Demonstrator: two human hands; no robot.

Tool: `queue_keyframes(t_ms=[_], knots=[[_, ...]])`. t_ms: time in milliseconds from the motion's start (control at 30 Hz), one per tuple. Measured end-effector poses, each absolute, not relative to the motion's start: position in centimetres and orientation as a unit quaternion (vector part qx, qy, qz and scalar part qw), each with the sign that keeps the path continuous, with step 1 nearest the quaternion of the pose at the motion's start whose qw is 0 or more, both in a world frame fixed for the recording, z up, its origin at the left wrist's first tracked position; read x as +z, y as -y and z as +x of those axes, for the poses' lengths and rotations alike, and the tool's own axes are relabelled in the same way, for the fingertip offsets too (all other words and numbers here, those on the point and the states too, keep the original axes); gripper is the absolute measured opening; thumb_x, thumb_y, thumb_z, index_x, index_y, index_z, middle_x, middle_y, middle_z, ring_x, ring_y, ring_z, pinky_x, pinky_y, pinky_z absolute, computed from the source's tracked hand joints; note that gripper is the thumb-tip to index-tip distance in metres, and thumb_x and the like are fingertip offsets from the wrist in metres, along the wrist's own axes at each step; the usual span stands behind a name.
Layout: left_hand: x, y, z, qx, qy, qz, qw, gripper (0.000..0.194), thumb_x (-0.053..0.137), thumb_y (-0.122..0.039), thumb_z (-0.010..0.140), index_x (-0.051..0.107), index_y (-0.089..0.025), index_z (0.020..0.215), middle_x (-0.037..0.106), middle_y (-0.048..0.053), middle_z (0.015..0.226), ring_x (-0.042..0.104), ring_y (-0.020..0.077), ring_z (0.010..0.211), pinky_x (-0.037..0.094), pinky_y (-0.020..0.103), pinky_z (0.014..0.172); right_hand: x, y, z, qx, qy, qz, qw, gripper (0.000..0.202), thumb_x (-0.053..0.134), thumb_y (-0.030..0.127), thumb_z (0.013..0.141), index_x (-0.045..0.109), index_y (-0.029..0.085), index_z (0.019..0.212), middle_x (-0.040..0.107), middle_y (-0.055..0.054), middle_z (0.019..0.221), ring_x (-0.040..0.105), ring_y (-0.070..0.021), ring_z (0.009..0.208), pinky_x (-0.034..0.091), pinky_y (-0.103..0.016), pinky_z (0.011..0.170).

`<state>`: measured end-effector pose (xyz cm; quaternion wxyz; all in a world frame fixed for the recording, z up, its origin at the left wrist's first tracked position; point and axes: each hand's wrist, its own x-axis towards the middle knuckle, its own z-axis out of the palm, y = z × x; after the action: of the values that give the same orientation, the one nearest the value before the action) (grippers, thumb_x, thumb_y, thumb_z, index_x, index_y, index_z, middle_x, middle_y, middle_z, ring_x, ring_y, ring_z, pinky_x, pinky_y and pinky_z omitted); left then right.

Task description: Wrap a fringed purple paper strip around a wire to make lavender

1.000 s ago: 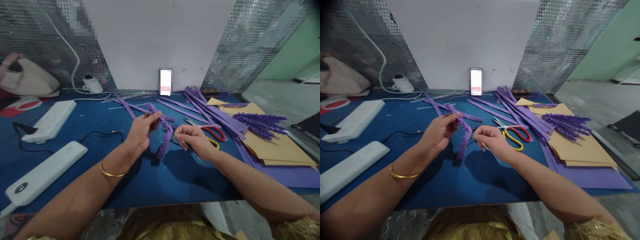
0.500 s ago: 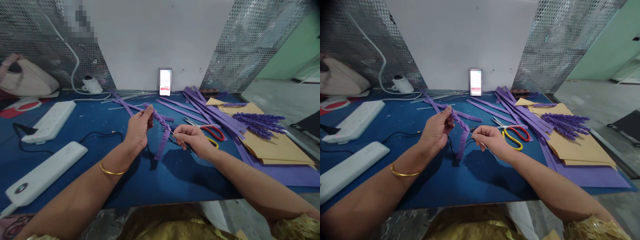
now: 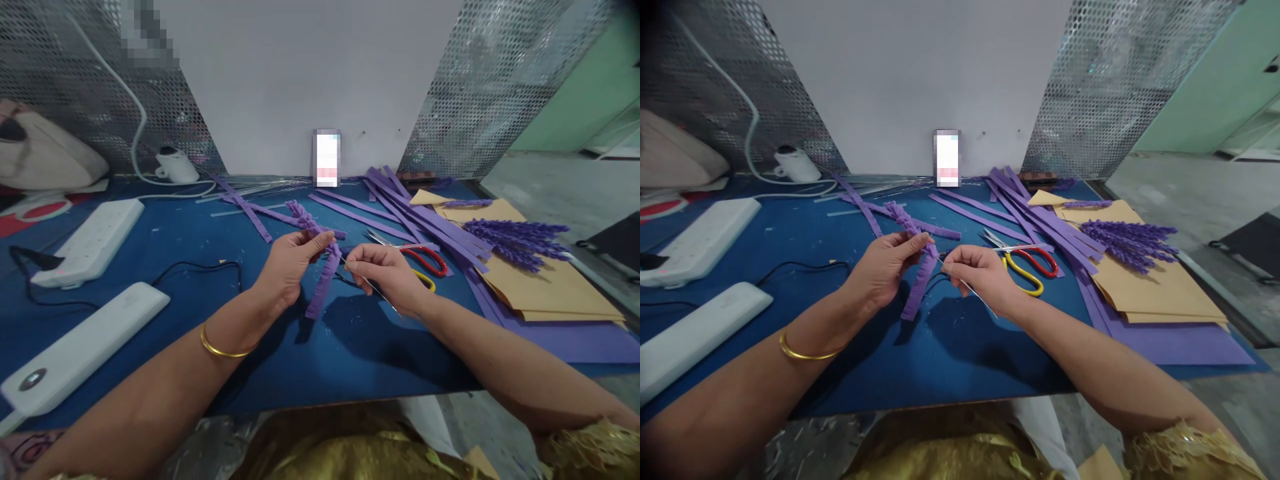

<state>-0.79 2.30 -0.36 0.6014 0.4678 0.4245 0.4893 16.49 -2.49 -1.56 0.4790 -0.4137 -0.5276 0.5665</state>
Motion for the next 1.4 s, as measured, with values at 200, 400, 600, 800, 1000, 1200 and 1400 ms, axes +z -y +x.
queue_keyframes(t_ms=[200,400,600,800,1000,1200,1400], knots=[[-0.37,-2.25,-0.95,0.456,-0.415,0.474,0.628,0.036,0.086,-0.048,0.065,0.079,-0.016,0.08,0.065,0.002,0.076,0.053,0.0132,0.072,0.039,0.027,0.067,-1.54,2.33,16.52,0.553,0.526,-0.412,0.497,0.018,0.073,0.031,0.079,0.064,0.017,0.073,0.056,0.003,0.057,0.045,-0.0072,0.045,0.036,-0.021,0.043],[-0.78,-2.24,-0.64,0.474,-0.428,0.459,0.618,0.032,0.09,-0.041,0.058,0.071,-0.016,0.063,0.059,-0.001,0.064,0.049,0.0111,0.063,0.039,0.026,0.065,-1.39,2.39,16.37,0.557,0.529,-0.419,0.484,0.02,0.073,0.033,0.078,0.063,0.017,0.071,0.057,0.003,0.056,0.046,-0.0075,0.045,0.037,-0.022,0.044],[-0.19,-1.71,-0.59,0.454,-0.422,0.474,0.625,0.037,0.086,-0.048,0.064,0.078,-0.016,0.081,0.067,0.003,0.076,0.055,0.0136,0.069,0.042,0.027,0.067,-1.26,2.3,16.37,0.548,0.523,-0.423,0.497,0.021,0.074,0.034,0.077,0.063,0.018,0.07,0.056,0.003,0.055,0.044,-0.0074,0.044,0.036,-0.022,0.043],[-0.42,-1.58,-0.54,0.433,-0.43,0.491,0.622,0.037,0.089,-0.049,0.057,0.076,-0.016,0.069,0.07,0.005,0.072,0.057,0.0158,0.069,0.044,0.029,0.071,-1.29,2.43,16.35,0.547,0.532,-0.43,0.483,0.019,0.073,0.032,0.077,0.063,0.017,0.071,0.056,0.003,0.056,0.046,-0.0079,0.046,0.036,-0.022,0.044],[-0.59,-1.47,-0.35,0.435,-0.428,0.475,0.634,0.037,0.089,-0.049,0.059,0.077,-0.016,0.071,0.069,0.005,0.073,0.057,0.0154,0.07,0.045,0.028,0.069,-1.34,2.33,16.37,0.543,0.532,-0.437,0.481,0.019,0.072,0.032,0.077,0.062,0.017,0.071,0.056,0.003,0.057,0.046,-0.0075,0.045,0.036,-0.022,0.045],[-0.39,-1.33,-0.24,0.445,-0.408,0.444,0.662,0.033,0.092,-0.042,0.055,0.077,-0.017,0.069,0.068,0.003,0.071,0.055,0.0132,0.066,0.045,0.026,0.066,-1.13,2.32,16.39,0.552,0.524,-0.433,0.483,0.02,0.073,0.033,0.075,0.063,0.017,0.069,0.056,0.003,0.055,0.045,-0.0077,0.044,0.036,-0.022,0.044],[-0.35,-1.39,-0.25,0.429,-0.409,0.431,0.68,0.036,0.091,-0.045,0.056,0.076,-0.015,0.071,0.067,0.002,0.067,0.056,0.012,0.062,0.045,0.026,0.065,-1.24,2.33,16.38,0.554,0.523,-0.427,0.487,0.021,0.073,0.035,0.075,0.062,0.018,0.069,0.056,0.003,0.055,0.045,-0.0077,0.044,0.036,-0.023,0.043]])
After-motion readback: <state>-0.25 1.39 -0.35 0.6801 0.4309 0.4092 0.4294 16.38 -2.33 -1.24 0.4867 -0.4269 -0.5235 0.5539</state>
